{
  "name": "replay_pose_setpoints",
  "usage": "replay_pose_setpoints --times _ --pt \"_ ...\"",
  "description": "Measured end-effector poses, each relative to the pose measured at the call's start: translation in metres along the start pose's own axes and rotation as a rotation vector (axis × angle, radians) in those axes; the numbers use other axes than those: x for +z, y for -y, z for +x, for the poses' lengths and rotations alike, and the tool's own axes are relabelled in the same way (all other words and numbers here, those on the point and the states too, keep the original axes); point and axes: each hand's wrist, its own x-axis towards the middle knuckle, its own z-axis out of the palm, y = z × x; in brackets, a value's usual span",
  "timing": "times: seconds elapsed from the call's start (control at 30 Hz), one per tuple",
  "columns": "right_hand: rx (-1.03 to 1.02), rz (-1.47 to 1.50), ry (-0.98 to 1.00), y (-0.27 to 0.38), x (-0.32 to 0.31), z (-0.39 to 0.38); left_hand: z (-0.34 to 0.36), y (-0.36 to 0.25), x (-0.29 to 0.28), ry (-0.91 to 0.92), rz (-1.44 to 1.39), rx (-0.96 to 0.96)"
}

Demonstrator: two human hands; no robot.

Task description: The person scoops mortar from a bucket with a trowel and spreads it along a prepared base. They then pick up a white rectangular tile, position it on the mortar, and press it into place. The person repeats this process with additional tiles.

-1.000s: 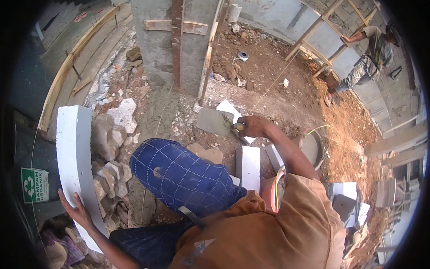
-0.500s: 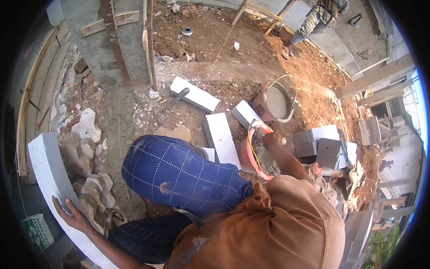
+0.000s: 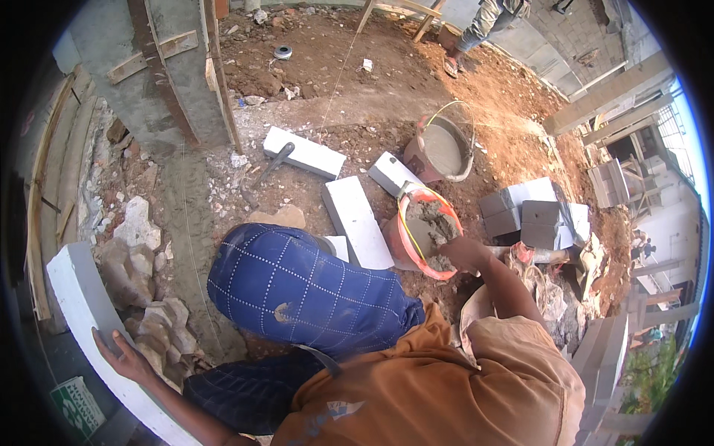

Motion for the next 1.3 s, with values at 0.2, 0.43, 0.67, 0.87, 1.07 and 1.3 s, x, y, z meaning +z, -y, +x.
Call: replay_pose_setpoints --times 0.2,0.43,0.67,0.87,1.07,1.3 --pt "0.182 -0.101 -0.124 0.018 -0.029 -0.055 0.004 0.026 -0.036 -0.134 0.075 -0.032" --pt "0.138 0.627 -0.143 0.064 0.048 0.004 0.005 0.021 -0.043 -0.122 0.139 -0.005" --pt "0.09 0.711 -0.191 0.032 0.063 0.046 0.005 0.005 -0.029 -0.133 0.121 0.02" --pt "0.205 1.065 -0.207 0.016 0.052 0.012 0.01 0.003 -0.02 -0.138 0.047 -0.022" --pt "0.058 0.922 -0.205 0.027 0.0 0.005 0.026 0.003 -0.047 0.02 0.24 0.069" --pt "0.149 1.124 0.052 -0.037 0.064 0.106 0.024 0.083 -0.273 0.098 0.501 -0.092"
